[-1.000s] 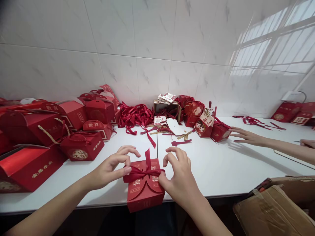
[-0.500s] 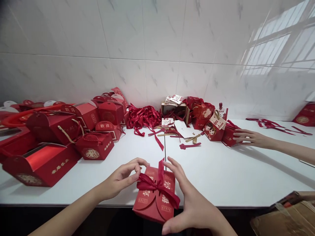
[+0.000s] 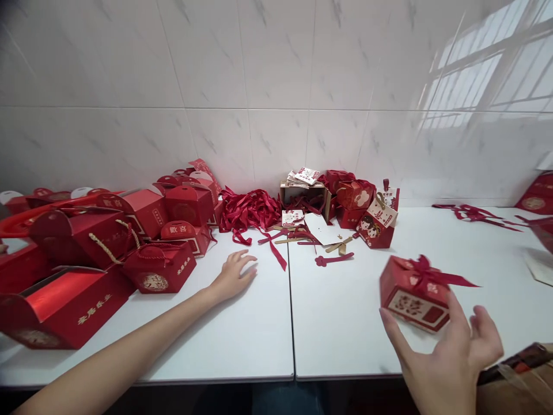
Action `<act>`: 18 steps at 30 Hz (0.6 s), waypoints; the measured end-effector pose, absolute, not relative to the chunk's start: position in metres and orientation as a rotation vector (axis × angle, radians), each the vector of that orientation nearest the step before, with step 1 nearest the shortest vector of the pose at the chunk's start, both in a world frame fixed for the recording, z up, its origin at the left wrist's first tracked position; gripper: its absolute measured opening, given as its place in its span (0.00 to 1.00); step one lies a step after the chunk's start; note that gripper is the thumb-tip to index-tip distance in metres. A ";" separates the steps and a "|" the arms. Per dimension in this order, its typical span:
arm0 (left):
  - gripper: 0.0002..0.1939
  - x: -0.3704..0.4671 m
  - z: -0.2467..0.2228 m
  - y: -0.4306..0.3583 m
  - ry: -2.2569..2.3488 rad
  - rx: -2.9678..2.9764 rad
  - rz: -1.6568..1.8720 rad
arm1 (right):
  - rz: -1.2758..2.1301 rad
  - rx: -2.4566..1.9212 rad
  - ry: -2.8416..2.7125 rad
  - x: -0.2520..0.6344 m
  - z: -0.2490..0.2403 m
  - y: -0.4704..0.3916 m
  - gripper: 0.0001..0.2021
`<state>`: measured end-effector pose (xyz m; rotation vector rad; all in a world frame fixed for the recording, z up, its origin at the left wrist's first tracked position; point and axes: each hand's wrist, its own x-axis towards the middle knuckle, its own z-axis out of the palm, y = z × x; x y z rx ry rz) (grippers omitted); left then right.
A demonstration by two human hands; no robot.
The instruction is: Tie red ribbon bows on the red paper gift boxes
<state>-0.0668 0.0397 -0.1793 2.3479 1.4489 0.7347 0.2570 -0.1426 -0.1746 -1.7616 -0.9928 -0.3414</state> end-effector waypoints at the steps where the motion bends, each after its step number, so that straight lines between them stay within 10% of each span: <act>1: 0.22 -0.059 -0.180 0.039 1.383 2.407 0.723 | -0.321 -1.727 -0.992 0.248 -0.174 -0.142 0.41; 5: 0.37 -0.024 -0.180 0.040 1.140 2.581 0.665 | 0.329 -1.423 -1.081 0.185 -0.189 -0.141 0.27; 9: 0.19 -0.008 -0.179 0.052 1.129 2.605 0.663 | 0.889 -1.208 -0.983 0.122 -0.213 -0.142 0.19; 18: 0.06 -0.019 -0.136 -0.038 1.036 2.607 0.799 | 0.638 -1.209 -1.089 0.111 -0.204 -0.134 0.18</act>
